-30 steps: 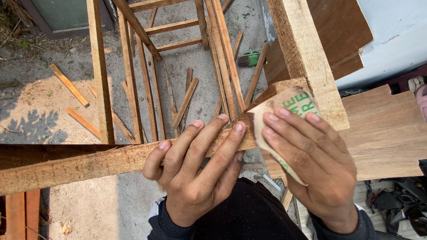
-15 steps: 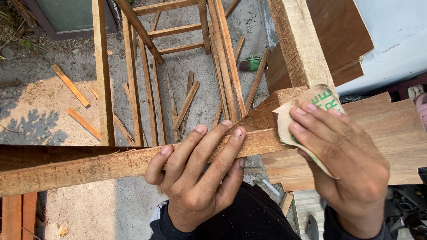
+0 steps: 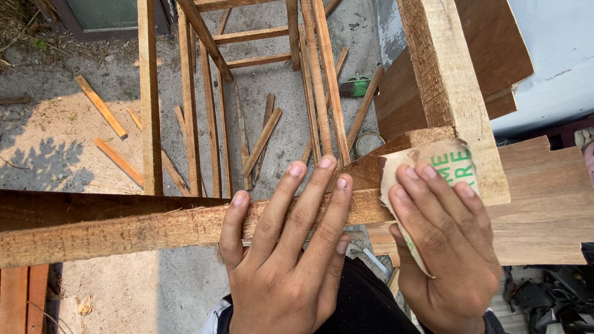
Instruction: The person is sanding the surface and edges of a wooden frame structure using a piece of sandpaper.
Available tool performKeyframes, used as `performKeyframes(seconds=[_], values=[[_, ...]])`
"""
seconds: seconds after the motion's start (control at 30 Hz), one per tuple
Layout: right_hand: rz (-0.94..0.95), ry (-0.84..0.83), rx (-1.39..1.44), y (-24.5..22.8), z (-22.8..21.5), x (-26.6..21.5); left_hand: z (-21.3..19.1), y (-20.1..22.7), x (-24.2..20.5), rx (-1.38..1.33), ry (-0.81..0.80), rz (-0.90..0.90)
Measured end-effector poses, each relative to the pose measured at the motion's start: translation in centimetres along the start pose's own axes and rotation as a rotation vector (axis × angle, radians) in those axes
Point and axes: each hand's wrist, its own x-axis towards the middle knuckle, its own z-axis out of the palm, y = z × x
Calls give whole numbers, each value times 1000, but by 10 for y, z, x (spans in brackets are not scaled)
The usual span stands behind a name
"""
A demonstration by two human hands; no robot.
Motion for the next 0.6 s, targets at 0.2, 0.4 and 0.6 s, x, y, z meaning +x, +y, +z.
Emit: performKeyframes(seconds=[0.2, 0.4, 0.6], values=[[62, -6, 51, 13, -15, 6, 15, -7, 0, 95, 95, 71], [-182, -57, -17, 6, 4, -2, 18, -14, -5, 93, 139, 127], [43, 32, 65, 7, -12, 8, 17, -11, -5, 58, 105, 118]])
